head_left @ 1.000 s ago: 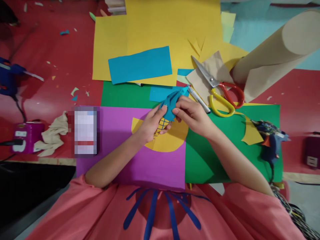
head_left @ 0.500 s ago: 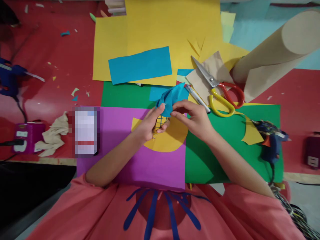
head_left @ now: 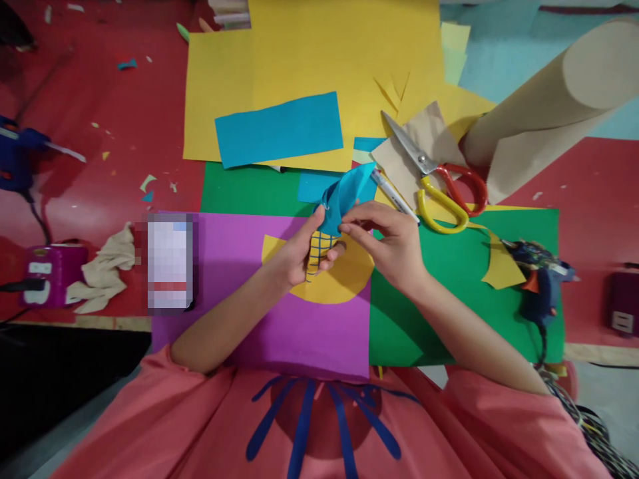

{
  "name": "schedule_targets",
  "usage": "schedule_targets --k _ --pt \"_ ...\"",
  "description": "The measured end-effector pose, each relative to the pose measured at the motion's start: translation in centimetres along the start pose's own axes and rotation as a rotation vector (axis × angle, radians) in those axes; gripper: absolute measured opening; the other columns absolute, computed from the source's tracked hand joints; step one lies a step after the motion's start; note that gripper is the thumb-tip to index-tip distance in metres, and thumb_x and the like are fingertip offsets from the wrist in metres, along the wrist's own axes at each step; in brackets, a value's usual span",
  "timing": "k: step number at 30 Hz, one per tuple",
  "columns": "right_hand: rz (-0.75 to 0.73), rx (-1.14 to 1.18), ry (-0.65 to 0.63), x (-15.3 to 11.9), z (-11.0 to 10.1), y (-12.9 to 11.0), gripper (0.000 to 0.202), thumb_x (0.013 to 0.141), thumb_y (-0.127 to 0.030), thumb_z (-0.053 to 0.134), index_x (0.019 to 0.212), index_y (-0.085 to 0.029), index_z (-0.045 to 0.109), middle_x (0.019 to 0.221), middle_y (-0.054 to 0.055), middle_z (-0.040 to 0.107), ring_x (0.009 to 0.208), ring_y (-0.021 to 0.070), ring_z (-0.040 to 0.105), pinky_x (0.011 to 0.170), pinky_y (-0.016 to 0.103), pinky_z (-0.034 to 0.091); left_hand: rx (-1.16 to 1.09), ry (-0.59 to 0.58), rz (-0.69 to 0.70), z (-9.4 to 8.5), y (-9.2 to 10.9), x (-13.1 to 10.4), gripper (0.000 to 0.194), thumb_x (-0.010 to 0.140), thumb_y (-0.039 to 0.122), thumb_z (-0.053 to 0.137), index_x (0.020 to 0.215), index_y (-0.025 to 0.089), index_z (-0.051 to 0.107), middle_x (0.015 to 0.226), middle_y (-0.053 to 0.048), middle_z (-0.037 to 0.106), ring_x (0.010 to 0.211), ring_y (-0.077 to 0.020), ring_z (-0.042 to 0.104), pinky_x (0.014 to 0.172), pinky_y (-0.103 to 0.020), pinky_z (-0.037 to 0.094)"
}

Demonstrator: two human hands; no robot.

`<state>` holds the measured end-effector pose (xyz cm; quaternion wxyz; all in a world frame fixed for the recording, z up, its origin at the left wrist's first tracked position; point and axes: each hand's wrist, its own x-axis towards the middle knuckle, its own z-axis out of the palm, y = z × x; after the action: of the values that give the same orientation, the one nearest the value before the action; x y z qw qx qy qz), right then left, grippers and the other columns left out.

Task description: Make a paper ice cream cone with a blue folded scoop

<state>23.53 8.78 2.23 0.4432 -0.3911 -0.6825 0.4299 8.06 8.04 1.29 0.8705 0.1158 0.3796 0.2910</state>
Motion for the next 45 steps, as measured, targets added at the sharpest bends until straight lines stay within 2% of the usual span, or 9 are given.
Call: schedule_targets --k 6,9,13,16,21,26,32,40,45 --pt "0.049 0.044 -0.102 0.2 -0.4 0.1 0.005 0.087 -0.020 0.065 0.082 -0.018 0.065 0.080 0.001 0.064 0.078 0.0126 0.059 0.061 0.023 0.048 -0.026 -0.001 -0.076 -0.2 -0.1 -0.2 0.062 0.078 0.078 0.046 0.070 0.017 0.055 0.036 0.009 0.036 0.022 -0.0041 0.031 0.024 -0.013 0.020" --pt "-0.065 0.046 -0.180 0.7 -1.1 1.1 0.009 0.089 -0.024 0.063 0.082 -0.018 0.062 0.079 0.001 0.061 0.072 0.0112 0.057 0.062 0.023 0.048 -0.070 -0.092 -0.140 -1.2 -0.3 -0.2 0.060 0.071 0.078 0.056 0.070 0.018 0.057 0.034 0.010 0.031 0.021 -0.0036 0.021 0.022 -0.015 0.014" --pt "-0.281 -0.029 -0.166 0.9 -1.2 2.3 0.008 0.092 -0.022 0.059 0.085 -0.019 0.058 0.080 0.002 0.060 0.076 0.0129 0.057 0.070 0.027 0.050 -0.062 -0.073 -0.017 -1.9 -0.5 0.1 0.054 0.072 0.073 0.060 0.083 0.021 0.063 0.042 0.007 0.037 0.025 -0.0020 0.018 0.022 -0.015 0.010" --pt "-0.287 -0.062 -0.154 0.7 -0.9 2.4 0.007 0.092 -0.020 0.057 0.086 -0.020 0.056 0.080 0.001 0.062 0.077 0.0130 0.059 0.080 0.031 0.050 -0.003 0.005 0.075 -1.6 -0.3 0.4 0.056 0.074 0.074 0.057 0.090 0.021 0.064 0.053 0.003 0.049 0.030 -0.0020 0.026 0.024 -0.016 0.014" --pt "-0.046 -0.057 -0.141 0.3 -0.4 2.3 0.006 0.092 -0.023 0.056 0.088 -0.019 0.056 0.079 0.000 0.063 0.069 0.0105 0.058 0.065 0.024 0.048 0.181 0.185 0.145 -1.0 0.1 0.8 0.062 0.079 0.077 0.044 0.088 0.018 0.062 0.062 -0.002 0.058 0.045 -0.0093 0.053 0.037 -0.018 0.041" --pt "0.005 -0.146 -0.009 0.3 -0.3 2.1 0.004 0.090 -0.019 0.058 0.086 -0.017 0.058 0.077 0.001 0.062 0.067 0.0108 0.058 0.064 0.023 0.047 0.658 0.361 0.464 -1.3 0.4 0.3 0.045 0.078 0.056 0.064 0.104 0.020 0.056 0.082 0.000 0.065 0.063 -0.0100 0.062 0.052 -0.018 0.049" --pt "-0.112 -0.213 -0.155 0.6 -0.6 1.9 0.008 0.090 -0.016 0.058 0.083 -0.017 0.061 0.079 0.004 0.063 0.073 0.0134 0.057 0.067 0.025 0.047 0.875 0.412 0.486 -1.2 0.3 0.1 0.043 0.070 0.019 0.070 0.108 0.020 0.050 0.065 0.009 0.057 0.043 -0.0028 0.044 0.044 -0.017 0.036" --pt "-0.221 -0.114 -0.231 1.1 -1.6 2.3 0.017 0.094 -0.027 0.057 0.084 -0.017 0.065 0.076 0.003 0.060 0.071 0.0131 0.055 0.065 0.026 0.044 0.522 0.193 0.311 -0.5 -0.3 -0.3 0.039 0.066 0.023 0.073 0.093 0.022 0.044 0.050 0.015 0.043 0.030 -0.0006 0.031 0.034 -0.015 0.022" --pt "-0.238 -0.124 -0.441 2.1 -2.9 2.0 0.021 0.096 -0.030 0.052 0.088 -0.017 0.067 0.079 0.004 0.061 0.073 0.0145 0.057 0.067 0.028 0.045 0.444 0.101 0.214 -0.6 -0.4 -0.5 0.039 0.064 0.023 0.076 0.085 0.022 0.042 0.047 0.015 0.042 0.029 0.0003 0.027 0.031 -0.013 0.021"
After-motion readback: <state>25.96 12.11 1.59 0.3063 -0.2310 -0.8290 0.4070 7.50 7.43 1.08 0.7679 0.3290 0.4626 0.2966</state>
